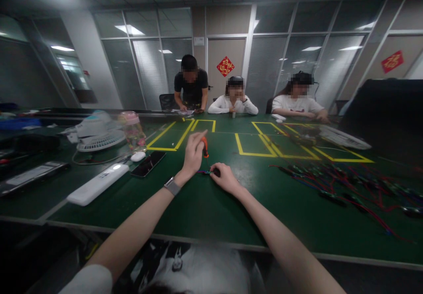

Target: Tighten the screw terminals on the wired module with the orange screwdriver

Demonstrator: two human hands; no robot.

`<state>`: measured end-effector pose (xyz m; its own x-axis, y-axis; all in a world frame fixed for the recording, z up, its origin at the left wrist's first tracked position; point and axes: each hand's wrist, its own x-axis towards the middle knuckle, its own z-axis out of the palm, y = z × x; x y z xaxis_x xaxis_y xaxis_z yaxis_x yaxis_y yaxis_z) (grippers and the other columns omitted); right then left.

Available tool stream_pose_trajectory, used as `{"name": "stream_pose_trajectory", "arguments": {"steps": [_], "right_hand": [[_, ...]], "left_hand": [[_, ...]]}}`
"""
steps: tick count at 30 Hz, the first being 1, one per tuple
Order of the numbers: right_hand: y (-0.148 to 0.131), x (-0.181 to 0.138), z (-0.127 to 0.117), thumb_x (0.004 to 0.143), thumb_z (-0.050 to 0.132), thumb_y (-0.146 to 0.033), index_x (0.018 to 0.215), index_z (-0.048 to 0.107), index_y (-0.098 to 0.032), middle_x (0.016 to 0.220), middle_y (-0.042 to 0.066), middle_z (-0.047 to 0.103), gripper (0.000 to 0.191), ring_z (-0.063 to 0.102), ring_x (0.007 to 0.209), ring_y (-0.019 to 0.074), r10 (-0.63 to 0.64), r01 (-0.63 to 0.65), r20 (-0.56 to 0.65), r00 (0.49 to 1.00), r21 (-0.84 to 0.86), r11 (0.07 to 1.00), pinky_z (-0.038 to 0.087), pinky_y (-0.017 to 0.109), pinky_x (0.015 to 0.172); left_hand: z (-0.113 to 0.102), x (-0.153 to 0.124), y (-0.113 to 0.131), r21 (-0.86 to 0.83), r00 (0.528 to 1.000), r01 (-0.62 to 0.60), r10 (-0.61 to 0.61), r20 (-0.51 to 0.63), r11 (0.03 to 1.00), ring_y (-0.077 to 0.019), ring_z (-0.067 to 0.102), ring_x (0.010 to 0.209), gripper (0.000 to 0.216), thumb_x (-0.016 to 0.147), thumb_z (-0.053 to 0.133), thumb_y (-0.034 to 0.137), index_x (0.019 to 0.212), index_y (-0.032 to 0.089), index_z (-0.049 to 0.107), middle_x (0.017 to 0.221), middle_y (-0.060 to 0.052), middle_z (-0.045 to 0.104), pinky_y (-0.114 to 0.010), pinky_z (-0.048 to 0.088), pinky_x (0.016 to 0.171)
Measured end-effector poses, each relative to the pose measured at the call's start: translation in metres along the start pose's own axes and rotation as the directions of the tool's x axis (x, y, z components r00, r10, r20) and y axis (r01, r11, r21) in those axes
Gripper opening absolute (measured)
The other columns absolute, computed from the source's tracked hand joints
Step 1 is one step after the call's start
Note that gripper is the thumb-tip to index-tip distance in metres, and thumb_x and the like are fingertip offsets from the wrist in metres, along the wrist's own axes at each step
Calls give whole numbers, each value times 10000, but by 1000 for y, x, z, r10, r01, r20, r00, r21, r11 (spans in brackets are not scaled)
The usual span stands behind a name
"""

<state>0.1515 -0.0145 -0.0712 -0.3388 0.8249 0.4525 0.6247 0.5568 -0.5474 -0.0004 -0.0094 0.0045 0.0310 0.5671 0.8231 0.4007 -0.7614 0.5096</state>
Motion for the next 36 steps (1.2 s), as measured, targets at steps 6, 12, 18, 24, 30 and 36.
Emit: {"name": "stream_pose_trajectory", "arguments": {"steps": [6,12,18,24,30,36], "right_hand": [[1,0,1,757,573,-154,853,615,-180,927,60,670,108,599,892,197,1,-1,-2,1000,1,1000,447,353,852],[3,0,2,748,585,-147,859,612,-179,943,62,668,119,595,907,203,0,0,-5,1000,0,1000,440,356,858],[4,0,3,753,582,-154,861,612,-188,928,52,668,117,597,886,198,-12,12,-11,1000,-5,1000,443,348,841],[1,0,1,753,580,-150,857,610,-180,936,59,667,112,590,888,199,5,-5,2,1000,9,1000,441,347,843],[-1,0,0,752,578,-144,850,606,-182,940,56,667,109,589,888,198,8,-8,6,1000,10,1000,439,343,839],[0,0,1,753,578,-144,855,609,-182,922,52,668,113,591,860,192,2,-2,-7,1000,-1,1000,443,338,826]], "left_hand": [[4,0,-6,-82,1000,21,-20,4,996,-168,534,1134,389,931,358,169,1300,209,475,1236,-84,560,-325,413,984],[3,0,-4,22,998,21,-19,-54,1000,-152,573,900,344,851,572,222,1195,222,565,992,-45,588,-290,469,852],[1,0,-2,11,1000,-5,5,-8,1000,-157,546,1018,319,914,455,253,1210,223,571,1084,-64,547,-298,437,930],[5,0,-8,-79,999,1,2,37,997,-176,492,1200,395,940,348,184,1319,216,454,1286,-82,532,-349,384,1029],[4,-1,-3,-7,1000,-29,29,-6,1000,-160,576,965,328,873,539,226,1201,215,555,1048,-52,605,-300,460,887],[1,0,0,15,999,-36,36,16,999,-153,548,1015,317,914,459,251,1210,222,569,1082,-64,544,-293,436,934]]}}
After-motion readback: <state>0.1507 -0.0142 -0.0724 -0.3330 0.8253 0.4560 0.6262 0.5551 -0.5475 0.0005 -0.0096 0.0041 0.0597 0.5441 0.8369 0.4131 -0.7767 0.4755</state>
